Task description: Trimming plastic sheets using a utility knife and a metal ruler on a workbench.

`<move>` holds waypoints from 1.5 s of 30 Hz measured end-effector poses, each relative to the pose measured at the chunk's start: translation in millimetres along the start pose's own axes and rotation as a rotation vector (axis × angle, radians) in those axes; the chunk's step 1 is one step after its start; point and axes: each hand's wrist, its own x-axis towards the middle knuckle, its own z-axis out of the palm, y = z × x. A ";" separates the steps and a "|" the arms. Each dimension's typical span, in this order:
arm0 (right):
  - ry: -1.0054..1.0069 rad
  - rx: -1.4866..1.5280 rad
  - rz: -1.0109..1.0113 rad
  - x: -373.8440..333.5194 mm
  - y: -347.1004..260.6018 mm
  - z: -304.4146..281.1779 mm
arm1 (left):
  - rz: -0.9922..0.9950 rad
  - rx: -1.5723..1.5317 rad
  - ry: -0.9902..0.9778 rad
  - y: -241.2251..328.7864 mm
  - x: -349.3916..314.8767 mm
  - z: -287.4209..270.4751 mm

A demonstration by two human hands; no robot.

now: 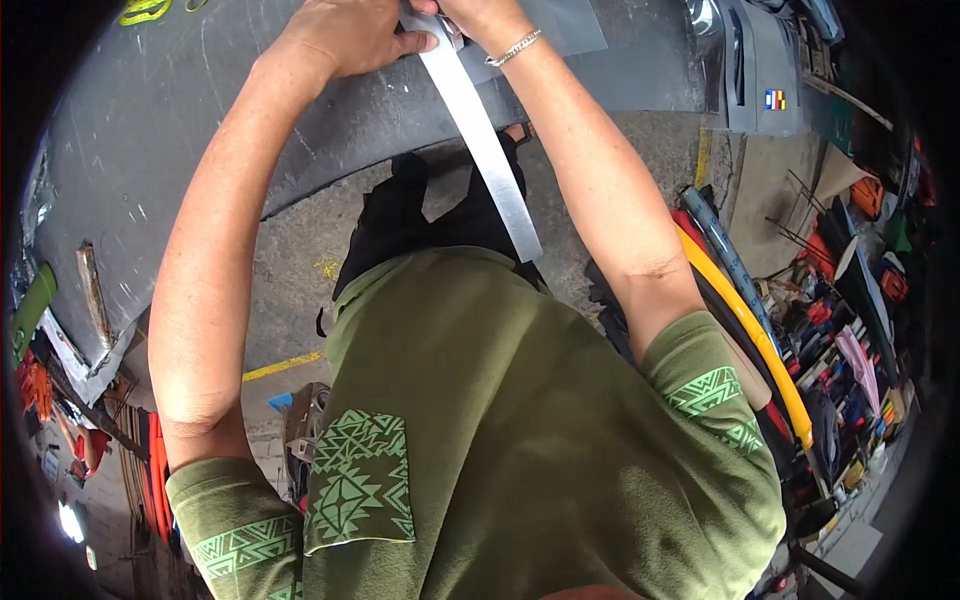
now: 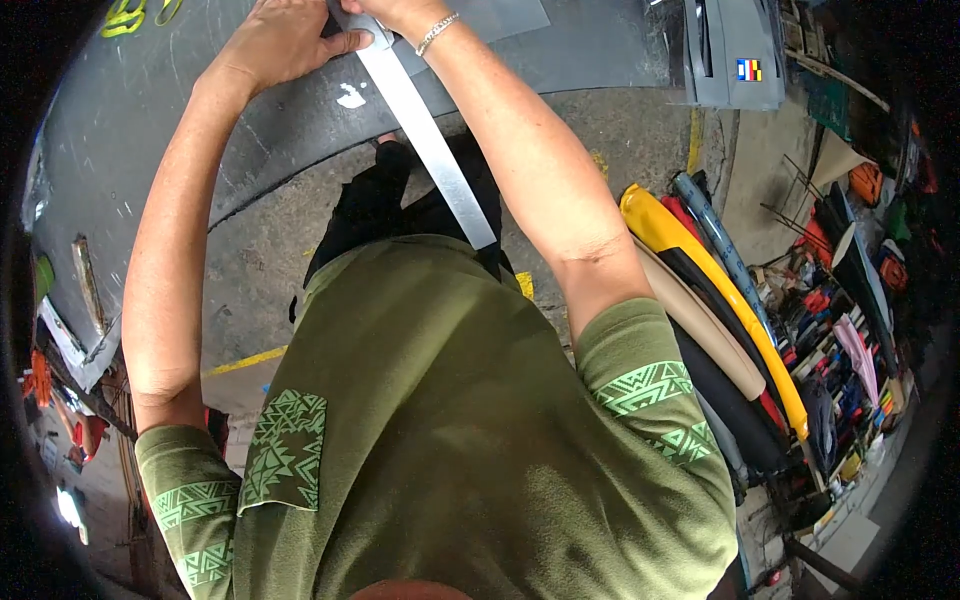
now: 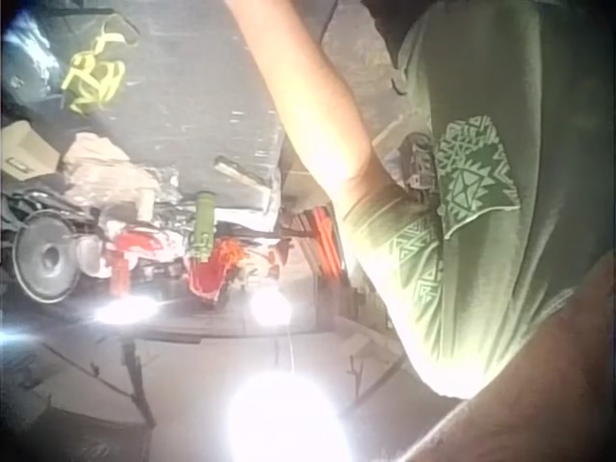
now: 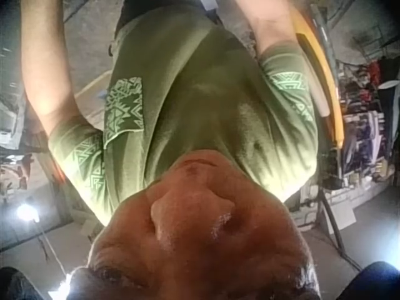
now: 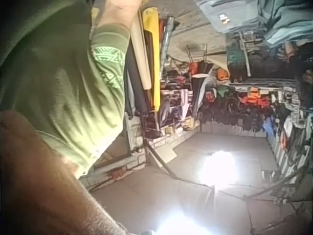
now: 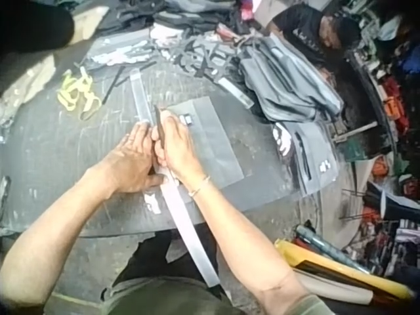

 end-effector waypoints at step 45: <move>0.086 -0.473 -0.693 13.0 13.6 -7.2 | -0.026 -0.072 0.045 1.2 5.9 1.7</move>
